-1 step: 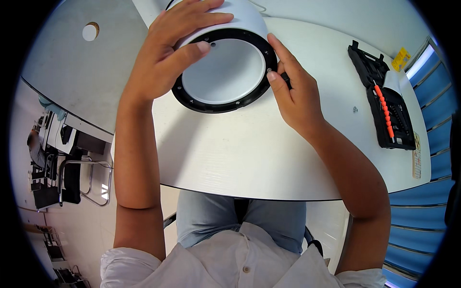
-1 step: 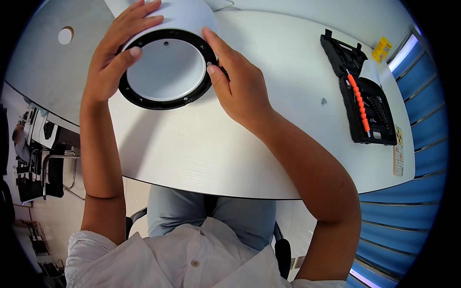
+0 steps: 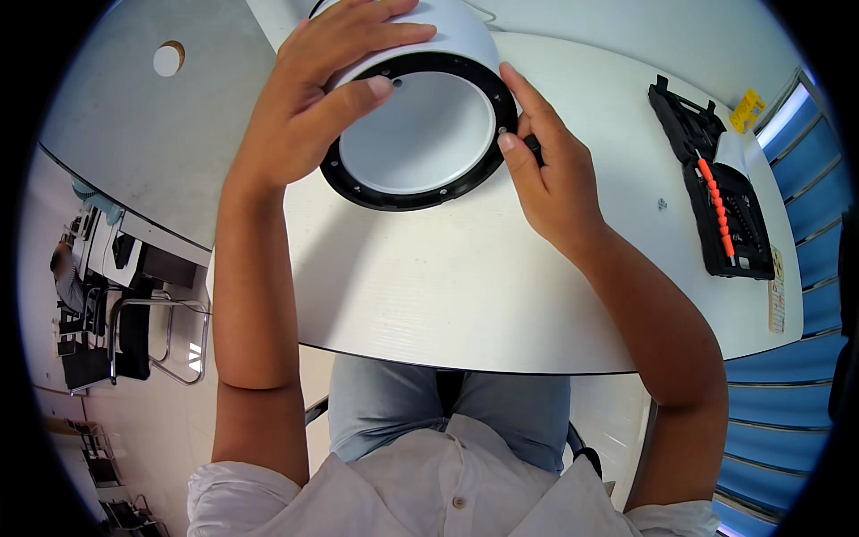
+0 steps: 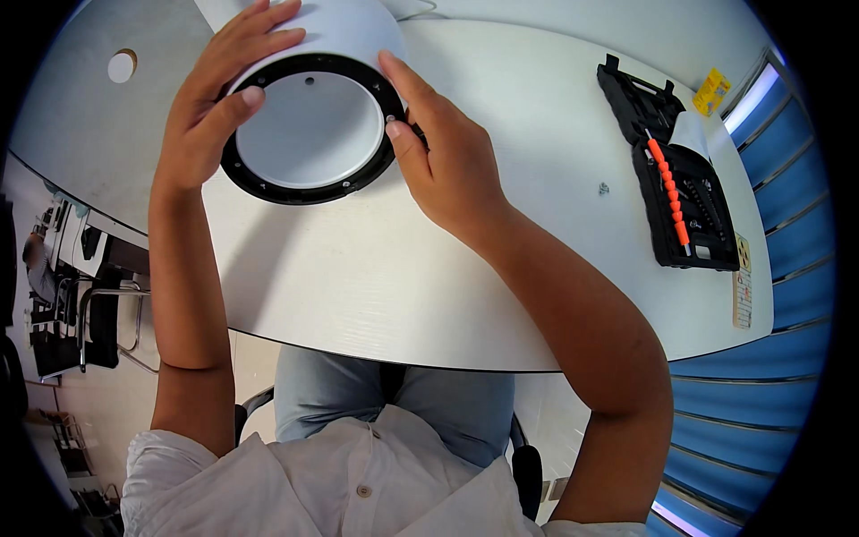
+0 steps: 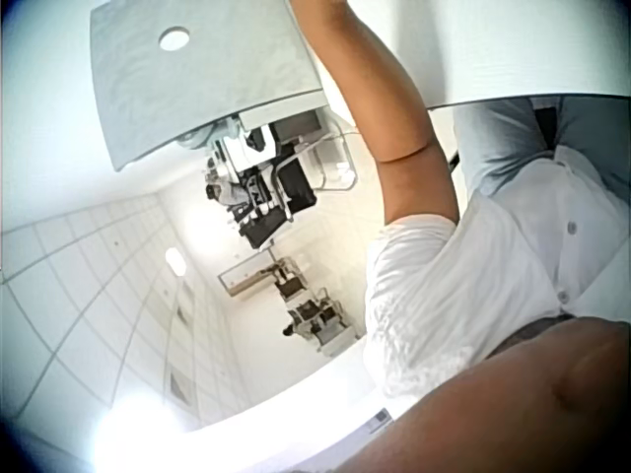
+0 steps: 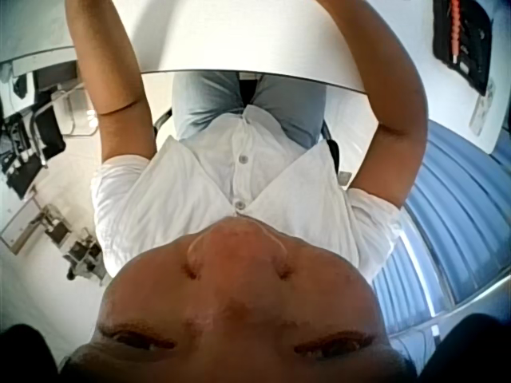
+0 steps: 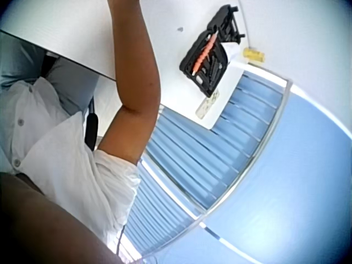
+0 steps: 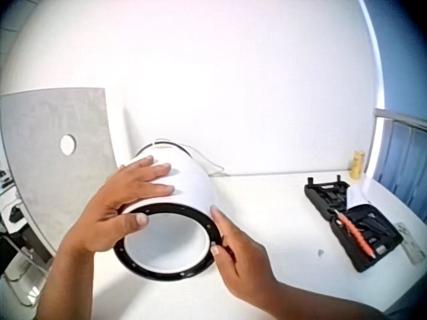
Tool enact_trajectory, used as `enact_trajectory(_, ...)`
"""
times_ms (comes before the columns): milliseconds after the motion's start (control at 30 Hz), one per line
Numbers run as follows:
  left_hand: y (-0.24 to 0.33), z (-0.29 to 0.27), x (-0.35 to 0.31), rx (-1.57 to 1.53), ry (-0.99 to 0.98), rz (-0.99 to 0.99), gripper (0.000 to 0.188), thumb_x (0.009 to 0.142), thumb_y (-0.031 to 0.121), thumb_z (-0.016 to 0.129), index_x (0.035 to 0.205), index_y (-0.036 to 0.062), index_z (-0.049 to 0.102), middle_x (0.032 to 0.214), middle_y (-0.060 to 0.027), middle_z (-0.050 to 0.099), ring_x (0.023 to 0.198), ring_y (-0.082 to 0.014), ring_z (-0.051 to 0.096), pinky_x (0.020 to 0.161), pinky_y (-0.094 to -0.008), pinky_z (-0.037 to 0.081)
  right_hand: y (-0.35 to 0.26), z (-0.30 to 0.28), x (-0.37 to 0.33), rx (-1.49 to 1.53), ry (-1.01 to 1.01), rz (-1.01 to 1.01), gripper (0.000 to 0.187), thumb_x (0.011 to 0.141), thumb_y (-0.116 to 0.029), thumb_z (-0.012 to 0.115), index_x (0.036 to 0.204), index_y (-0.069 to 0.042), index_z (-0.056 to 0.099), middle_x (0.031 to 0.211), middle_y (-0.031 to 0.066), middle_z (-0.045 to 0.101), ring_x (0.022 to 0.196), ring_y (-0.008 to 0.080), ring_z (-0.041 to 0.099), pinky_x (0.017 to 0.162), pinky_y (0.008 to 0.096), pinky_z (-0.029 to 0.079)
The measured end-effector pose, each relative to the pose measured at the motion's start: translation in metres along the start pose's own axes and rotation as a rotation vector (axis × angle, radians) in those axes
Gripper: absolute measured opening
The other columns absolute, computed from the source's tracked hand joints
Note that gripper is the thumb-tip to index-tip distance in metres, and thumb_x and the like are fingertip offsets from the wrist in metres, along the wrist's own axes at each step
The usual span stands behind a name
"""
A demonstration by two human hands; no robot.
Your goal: The person assembles a white cylindrical appliance by removing the base cover, placing a black rubber ring into the top opening, and securing it with screws using a screwdriver. The person then reattaches the base cover and tightens the screws.
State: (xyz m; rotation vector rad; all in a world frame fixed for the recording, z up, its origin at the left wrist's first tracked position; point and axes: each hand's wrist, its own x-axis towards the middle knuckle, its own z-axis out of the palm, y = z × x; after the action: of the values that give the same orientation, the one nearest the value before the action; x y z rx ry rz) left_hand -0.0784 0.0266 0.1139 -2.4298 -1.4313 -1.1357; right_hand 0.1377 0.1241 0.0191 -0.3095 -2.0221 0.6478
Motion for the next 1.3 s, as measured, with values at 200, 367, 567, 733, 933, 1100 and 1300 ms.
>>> enact_trajectory(200, 0.010, 0.009, 0.001, 0.056, 0.090, 0.017, 0.045, 0.073, 0.026, 0.058, 0.114, 0.0066, 0.064, 0.132, -0.0139, 0.051, 0.133, -0.0307, 0.032, 0.112, -0.0448, 0.014, -0.006, -0.008, 0.001, 0.047, 0.062, 0.038, 0.037, 0.081, -0.001, 0.054, 0.118, -0.008, 0.052, 0.070, 0.0019, 0.052, 0.061, 0.0129, 0.051, 0.060, 0.0256, 0.044)
enact_trajectory(367, 0.009, 0.002, 0.007, 0.052, 0.005, -0.007, 0.045, 0.075, 0.029, 0.055, 0.114, 0.0067, 0.063, 0.131, -0.0141, 0.052, 0.133, -0.0327, 0.032, 0.110, -0.0455, 0.017, -0.004, -0.052, 0.022, -0.265, 0.233, -0.034, 0.010, 0.078, -0.002, 0.056, 0.087, -0.003, 0.058, 0.070, 0.0031, 0.055, 0.060, 0.0125, 0.051, 0.059, 0.0246, 0.043)
enact_trajectory(567, 0.005, 0.006, 0.000, 0.185, 0.088, 0.014, 0.042, 0.071, 0.023, 0.052, 0.109, 0.0137, 0.066, 0.126, -0.0069, 0.057, 0.131, -0.0314, 0.036, 0.110, -0.0469, 0.013, -0.005, -0.149, 0.010, -0.498, -0.281, 0.548, 0.012, 0.082, -0.010, 0.057, 0.086, 0.000, 0.062, 0.073, 0.0092, 0.061, 0.066, 0.0163, 0.056, 0.062, 0.0290, 0.045)
enact_trajectory(733, 0.004, 0.005, 0.000, 0.202, 0.079, 0.048, 0.043, 0.071, 0.023, 0.052, 0.111, 0.0137, 0.065, 0.127, -0.0067, 0.057, 0.131, -0.0322, 0.035, 0.109, -0.0460, 0.015, 0.027, -0.156, -0.030, -0.859, -0.368, 0.673, 0.015, 0.081, -0.007, 0.055, 0.090, -0.002, 0.065, 0.089, 0.0149, 0.065, 0.084, 0.0301, 0.062, 0.075, 0.0373, 0.049)
enact_trajectory(933, 0.008, 0.006, -0.001, 0.206, 0.093, 0.015, 0.044, 0.070, 0.024, 0.052, 0.110, 0.0138, 0.066, 0.127, -0.0061, 0.057, 0.132, -0.0321, 0.035, 0.109, -0.0464, 0.015, 0.046, -0.171, -0.043, -0.802, -0.290, 0.738, 0.014, 0.078, -0.003, 0.055, 0.089, 0.000, 0.064, 0.084, 0.0159, 0.065, 0.080, 0.0280, 0.063, 0.073, 0.0350, 0.048)
enact_trajectory(1100, 0.005, 0.006, -0.003, 0.229, 0.098, 0.021, 0.044, 0.070, 0.024, 0.051, 0.110, 0.0149, 0.066, 0.126, -0.0054, 0.057, 0.132, -0.0318, 0.036, 0.109, -0.0483, 0.013, 0.048, -0.168, -0.046, -0.752, -0.291, 0.737, 0.013, 0.077, -0.003, 0.058, 0.088, 0.000, 0.064, 0.085, 0.0154, 0.065, 0.079, 0.0286, 0.062, 0.072, 0.0349, 0.048)
enact_trajectory(1300, 0.003, 0.007, -0.004, 0.242, 0.112, 0.015, 0.044, 0.069, 0.025, 0.051, 0.110, 0.0175, 0.067, 0.127, -0.0043, 0.057, 0.132, -0.0311, 0.035, 0.110, -0.0496, 0.011, 0.053, -0.165, -0.050, -0.773, -0.295, 0.662, 0.008, 0.076, -0.004, 0.060, 0.083, 0.001, 0.061, 0.085, 0.0157, 0.063, 0.081, 0.0304, 0.061, 0.073, 0.0367, 0.047)
